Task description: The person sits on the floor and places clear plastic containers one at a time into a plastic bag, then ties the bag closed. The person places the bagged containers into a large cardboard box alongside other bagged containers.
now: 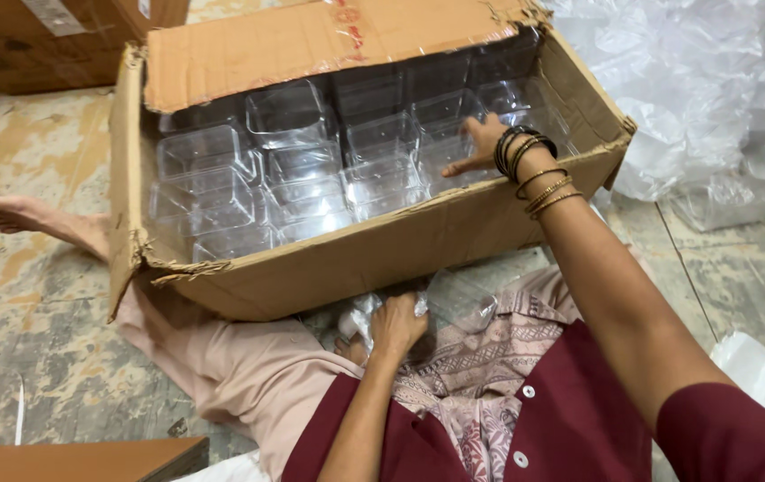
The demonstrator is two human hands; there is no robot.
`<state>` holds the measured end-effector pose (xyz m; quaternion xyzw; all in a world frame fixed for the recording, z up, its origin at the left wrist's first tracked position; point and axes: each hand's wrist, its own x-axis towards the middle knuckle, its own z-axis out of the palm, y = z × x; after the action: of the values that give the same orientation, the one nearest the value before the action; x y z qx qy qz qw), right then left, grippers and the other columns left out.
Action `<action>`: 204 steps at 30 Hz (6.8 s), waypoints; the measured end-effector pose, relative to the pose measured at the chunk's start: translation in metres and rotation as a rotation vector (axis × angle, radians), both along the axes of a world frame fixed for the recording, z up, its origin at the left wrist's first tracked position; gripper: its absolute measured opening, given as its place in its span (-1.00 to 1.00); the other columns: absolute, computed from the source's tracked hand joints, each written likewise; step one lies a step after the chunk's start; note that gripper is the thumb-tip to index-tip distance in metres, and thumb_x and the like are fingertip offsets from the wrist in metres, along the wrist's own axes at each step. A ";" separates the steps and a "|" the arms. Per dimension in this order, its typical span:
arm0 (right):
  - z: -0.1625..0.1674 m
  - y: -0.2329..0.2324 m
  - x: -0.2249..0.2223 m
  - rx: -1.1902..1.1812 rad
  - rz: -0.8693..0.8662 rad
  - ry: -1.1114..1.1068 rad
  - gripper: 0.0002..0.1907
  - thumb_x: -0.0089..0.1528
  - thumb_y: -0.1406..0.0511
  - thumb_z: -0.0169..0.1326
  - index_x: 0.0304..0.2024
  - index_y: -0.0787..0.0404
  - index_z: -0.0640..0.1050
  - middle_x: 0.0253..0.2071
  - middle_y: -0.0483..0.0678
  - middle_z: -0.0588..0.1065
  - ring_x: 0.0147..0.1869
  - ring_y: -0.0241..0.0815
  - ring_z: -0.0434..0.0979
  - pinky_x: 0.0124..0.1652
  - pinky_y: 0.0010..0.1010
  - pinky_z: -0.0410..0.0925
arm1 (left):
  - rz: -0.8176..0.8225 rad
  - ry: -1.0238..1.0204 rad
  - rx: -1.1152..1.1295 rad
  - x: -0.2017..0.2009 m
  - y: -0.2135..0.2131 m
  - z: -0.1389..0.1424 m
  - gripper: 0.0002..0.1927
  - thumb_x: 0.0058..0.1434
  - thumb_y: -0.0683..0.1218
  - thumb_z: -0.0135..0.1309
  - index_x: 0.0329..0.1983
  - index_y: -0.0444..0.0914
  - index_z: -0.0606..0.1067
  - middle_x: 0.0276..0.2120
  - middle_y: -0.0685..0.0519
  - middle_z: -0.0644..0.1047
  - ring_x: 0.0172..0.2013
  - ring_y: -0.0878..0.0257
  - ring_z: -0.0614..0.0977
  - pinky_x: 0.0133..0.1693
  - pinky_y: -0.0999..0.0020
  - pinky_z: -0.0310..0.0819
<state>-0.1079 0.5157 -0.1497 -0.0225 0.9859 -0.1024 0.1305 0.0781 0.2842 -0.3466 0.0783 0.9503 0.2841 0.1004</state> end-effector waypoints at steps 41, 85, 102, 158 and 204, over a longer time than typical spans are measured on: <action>-0.151 0.067 0.249 -0.854 -0.396 -0.222 -0.46 0.24 0.05 0.13 0.14 0.20 0.36 -0.06 0.14 0.53 -0.14 0.01 0.58 -0.16 -0.19 0.46 | -0.324 -0.168 0.064 -0.001 0.023 -0.019 -0.21 0.07 0.03 0.18 0.42 0.02 0.26 0.04 -0.24 0.56 0.08 -0.22 0.55 0.10 -0.02 0.42; -0.007 0.047 0.186 -0.080 0.788 0.060 0.16 -0.10 -0.14 0.38 0.37 0.21 0.20 0.51 0.24 0.02 0.56 0.26 -0.02 0.33 0.21 0.00 | -0.335 -0.186 0.079 -0.002 0.025 -0.035 -0.36 0.09 0.03 0.16 0.31 0.03 0.42 0.06 -0.16 0.57 0.10 -0.16 0.55 0.09 -0.03 0.41; -0.029 0.127 -0.014 0.162 0.130 -0.387 -0.02 0.02 -0.18 0.26 0.38 0.04 0.33 0.33 0.08 0.45 0.35 0.09 0.47 0.26 -0.08 0.34 | -0.685 -0.480 0.174 0.037 0.051 -0.001 -0.30 0.07 0.04 0.10 0.35 0.11 0.32 0.31 0.03 0.46 0.15 0.09 0.61 0.08 0.07 0.48; -0.028 0.059 0.281 -0.850 -0.115 0.548 -0.82 0.29 0.29 0.11 -0.36 0.25 0.61 -0.54 -0.11 0.58 -0.54 -0.38 0.57 -0.53 -0.48 0.37 | 0.052 -0.091 1.261 0.070 0.111 0.149 -0.74 0.35 -0.06 0.20 -0.36 -0.28 0.45 -0.44 0.23 0.39 -0.41 0.48 0.33 -0.36 0.53 0.20; -0.050 0.064 0.281 -0.793 0.005 0.480 -0.80 0.29 0.27 0.11 -0.20 0.27 0.65 -0.39 -0.02 0.63 -0.40 -0.21 0.67 -0.40 -0.41 0.47 | 0.250 -0.289 1.256 0.067 0.119 0.141 -0.95 0.15 -0.13 0.16 -0.35 -0.20 0.57 -0.47 0.23 0.51 -0.44 0.50 0.45 -0.34 0.58 0.29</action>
<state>0.1730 0.5797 -0.2000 -0.0962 0.8730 -0.4630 -0.1197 0.1453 0.4030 -0.2054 -0.0283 0.5825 0.8021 0.1286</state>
